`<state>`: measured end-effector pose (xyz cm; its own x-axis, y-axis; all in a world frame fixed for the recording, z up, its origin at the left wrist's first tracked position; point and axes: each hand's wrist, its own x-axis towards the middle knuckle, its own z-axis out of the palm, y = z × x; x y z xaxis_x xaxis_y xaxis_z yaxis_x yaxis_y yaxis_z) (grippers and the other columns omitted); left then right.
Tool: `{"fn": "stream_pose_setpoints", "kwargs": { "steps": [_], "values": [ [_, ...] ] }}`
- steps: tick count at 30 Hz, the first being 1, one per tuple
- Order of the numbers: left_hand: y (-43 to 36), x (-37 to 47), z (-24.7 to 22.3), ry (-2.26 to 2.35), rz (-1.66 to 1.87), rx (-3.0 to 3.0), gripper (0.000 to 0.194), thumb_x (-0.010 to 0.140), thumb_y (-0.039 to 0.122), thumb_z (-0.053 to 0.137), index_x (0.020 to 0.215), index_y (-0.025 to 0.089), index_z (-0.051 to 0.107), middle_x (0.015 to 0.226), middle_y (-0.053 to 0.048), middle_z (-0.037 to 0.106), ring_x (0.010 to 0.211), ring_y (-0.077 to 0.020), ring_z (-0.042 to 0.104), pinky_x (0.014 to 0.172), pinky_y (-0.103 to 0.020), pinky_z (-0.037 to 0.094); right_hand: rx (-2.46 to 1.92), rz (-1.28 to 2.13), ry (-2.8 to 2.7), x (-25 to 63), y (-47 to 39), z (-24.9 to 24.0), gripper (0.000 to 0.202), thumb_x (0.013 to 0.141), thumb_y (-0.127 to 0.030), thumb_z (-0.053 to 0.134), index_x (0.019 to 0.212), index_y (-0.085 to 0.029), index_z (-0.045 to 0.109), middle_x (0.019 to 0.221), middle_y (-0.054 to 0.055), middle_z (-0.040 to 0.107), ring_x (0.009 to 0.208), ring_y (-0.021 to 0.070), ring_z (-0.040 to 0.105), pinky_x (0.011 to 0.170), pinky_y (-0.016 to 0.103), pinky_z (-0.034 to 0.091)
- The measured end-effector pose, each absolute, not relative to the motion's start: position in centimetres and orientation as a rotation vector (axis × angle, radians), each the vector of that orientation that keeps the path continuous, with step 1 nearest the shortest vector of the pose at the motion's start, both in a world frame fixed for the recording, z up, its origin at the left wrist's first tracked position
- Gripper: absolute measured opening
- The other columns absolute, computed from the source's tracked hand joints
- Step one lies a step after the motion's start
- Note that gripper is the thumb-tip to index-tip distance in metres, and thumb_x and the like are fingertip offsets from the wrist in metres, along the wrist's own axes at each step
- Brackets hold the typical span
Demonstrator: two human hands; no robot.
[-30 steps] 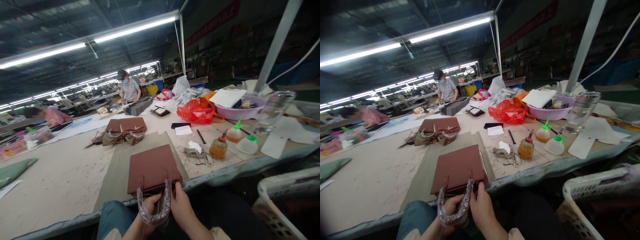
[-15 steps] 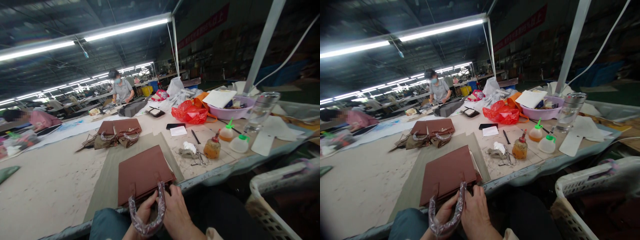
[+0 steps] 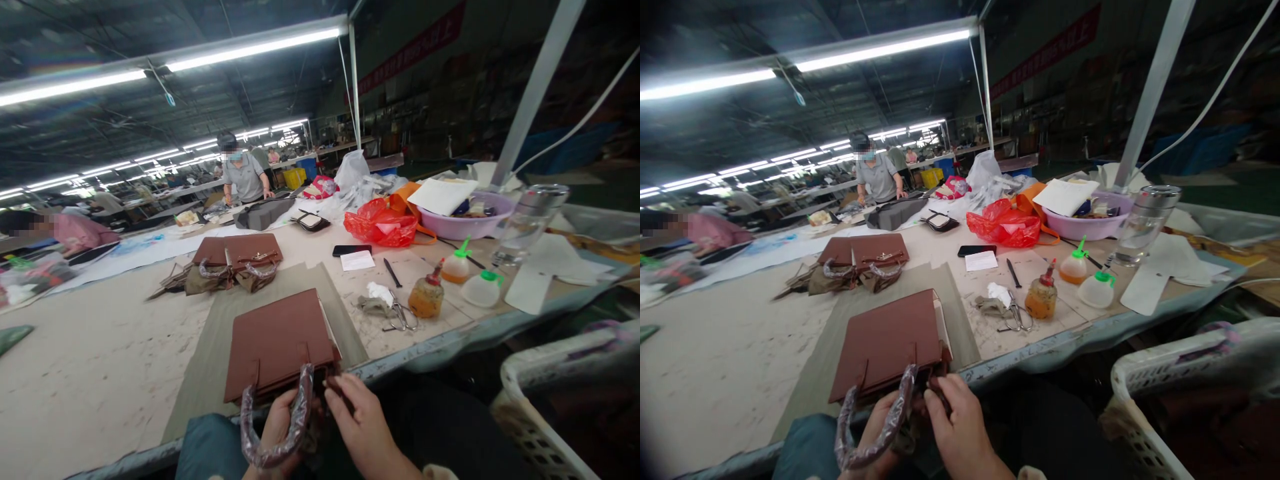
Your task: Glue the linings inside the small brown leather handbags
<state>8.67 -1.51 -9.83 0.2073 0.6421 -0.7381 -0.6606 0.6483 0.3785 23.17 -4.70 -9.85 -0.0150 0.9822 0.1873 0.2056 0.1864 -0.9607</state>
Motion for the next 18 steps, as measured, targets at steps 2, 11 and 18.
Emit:
{"fn": "stream_pose_setpoints", "kwargs": {
  "steps": [2, 11, 18],
  "values": [
    [-1.6, 8.6, -9.3, 0.952, 0.909, -0.015, 0.031, 0.085, 0.012, 0.051, 0.054, 0.017, 0.052, 0.046, -0.001, 0.052, 0.043, -0.0131, 0.053, 0.051, -0.025, 0.049, -1.293, 0.973, -1.311, 24.3, -3.9, -10.2, 0.028, 0.097, -0.040, 0.043, 0.103, -0.022, 0.063, 0.101, 0.006, 0.066, 0.098, 0.0196, 0.063, 0.088, 0.031, 0.049],
    [-1.9, 7.4, -10.4, 0.836, 0.935, 0.013, 0.028, 0.084, 0.006, 0.051, 0.057, 0.016, 0.052, 0.052, 0.002, 0.046, 0.046, -0.0086, 0.048, 0.052, -0.021, 0.047, -1.392, 0.918, -1.306, 24.6, -1.3, -10.8, 0.059, 0.080, -0.022, 0.058, 0.138, -0.022, 0.047, 0.111, 0.007, 0.058, 0.082, 0.0165, 0.064, 0.079, 0.032, 0.054],
    [-2.1, 7.0, -11.2, 0.845, 0.913, 0.098, 0.024, 0.080, 0.010, 0.061, 0.058, 0.017, 0.052, 0.050, 0.003, 0.046, 0.044, -0.0102, 0.047, 0.050, -0.022, 0.043, -1.481, 0.729, -1.523, 23.6, -0.9, -10.3, 0.020, 0.086, -0.014, 0.053, 0.092, -0.023, 0.070, 0.094, 0.004, 0.058, 0.088, 0.0175, 0.060, 0.081, 0.030, 0.049]
  ]
}}
